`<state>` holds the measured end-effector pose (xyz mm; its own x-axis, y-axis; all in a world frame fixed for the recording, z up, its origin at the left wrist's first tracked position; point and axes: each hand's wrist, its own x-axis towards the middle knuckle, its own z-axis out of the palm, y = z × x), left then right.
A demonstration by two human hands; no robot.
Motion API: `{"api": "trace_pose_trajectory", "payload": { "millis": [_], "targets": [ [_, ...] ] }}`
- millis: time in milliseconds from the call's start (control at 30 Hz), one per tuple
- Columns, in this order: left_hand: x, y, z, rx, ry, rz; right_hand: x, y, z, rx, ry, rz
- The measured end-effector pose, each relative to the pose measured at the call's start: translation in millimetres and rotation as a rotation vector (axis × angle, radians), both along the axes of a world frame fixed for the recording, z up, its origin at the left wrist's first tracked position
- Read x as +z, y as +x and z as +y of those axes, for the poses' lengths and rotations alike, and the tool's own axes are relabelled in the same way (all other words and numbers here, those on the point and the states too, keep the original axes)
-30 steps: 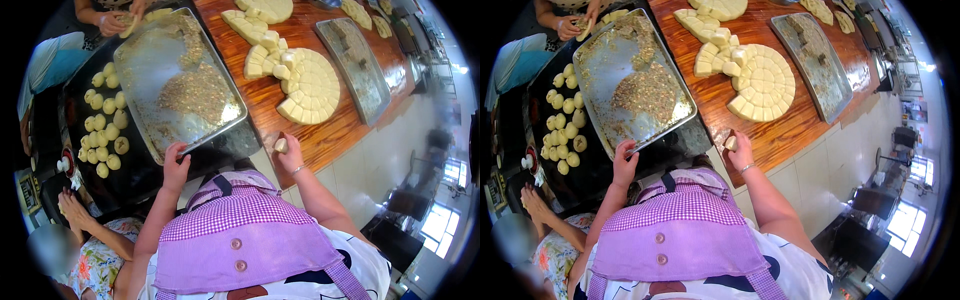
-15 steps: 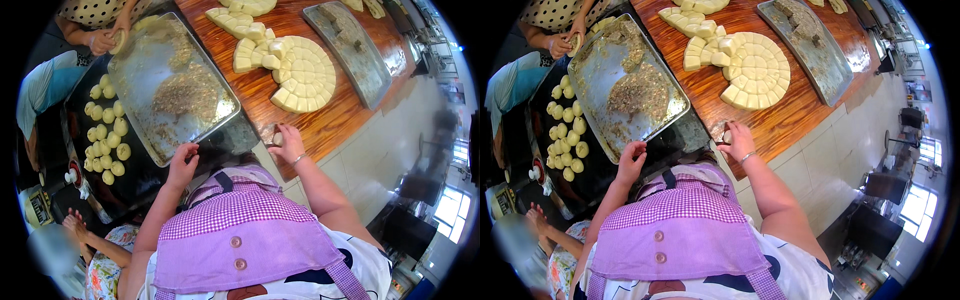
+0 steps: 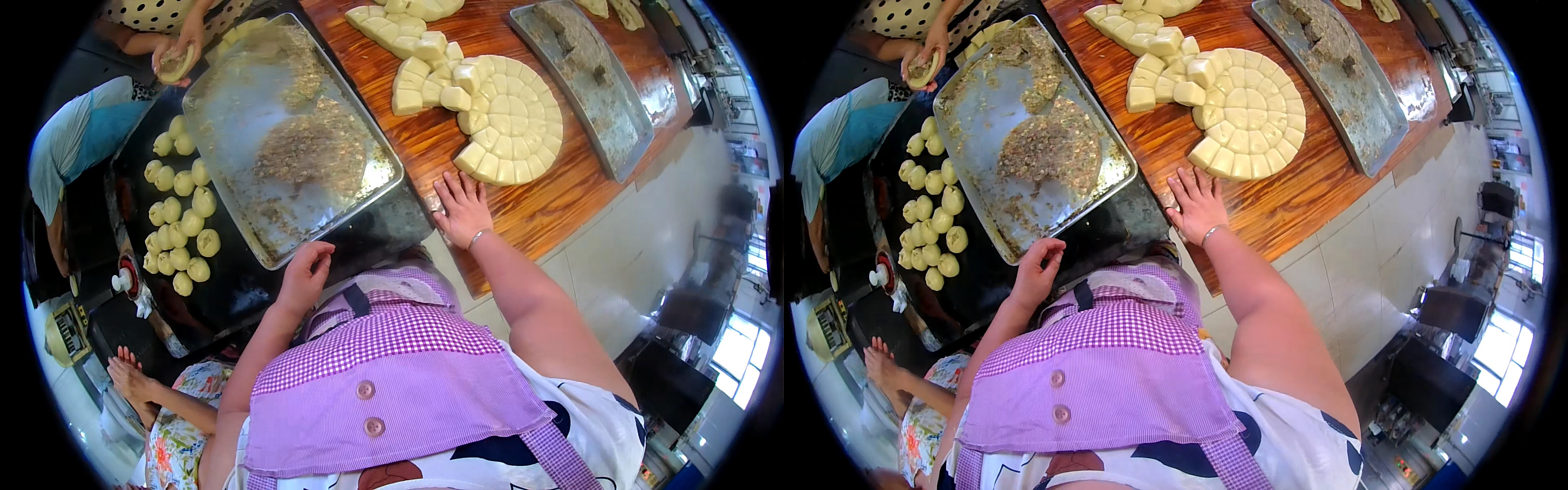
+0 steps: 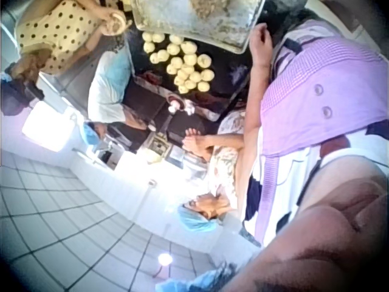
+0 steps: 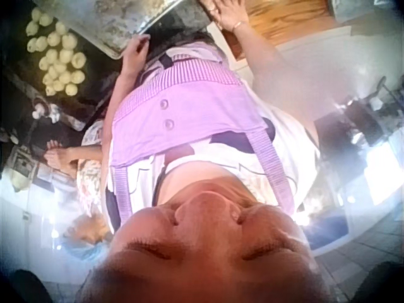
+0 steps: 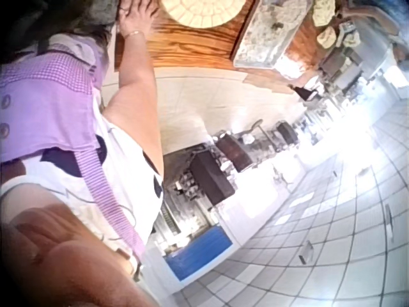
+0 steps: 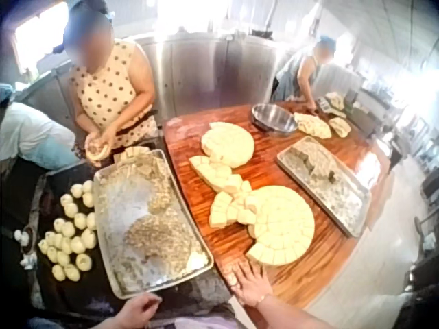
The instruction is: The person prepares stuffed dough by flattening dough balls, adding filling from a metal tray into the center, and sealing the dough by hand at a kitchen counter.
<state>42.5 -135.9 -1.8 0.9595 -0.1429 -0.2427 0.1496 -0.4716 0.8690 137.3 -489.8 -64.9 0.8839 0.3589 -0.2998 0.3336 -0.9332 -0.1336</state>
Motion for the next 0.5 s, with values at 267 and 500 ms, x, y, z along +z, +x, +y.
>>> {"api": "trace_pose_trajectory", "payload": {
  "millis": [267,500],
  "targets": [
    [7.2,-8.9,6.4,0.029,-0.023,0.030,-12.4,-7.2,18.3,-0.161,0.002,-0.120],
    [5.0,-9.7,4.8,-0.022,0.018,0.016,-8.5,-35.5,12.1,-0.218,0.049,-0.073]
  ]
}}
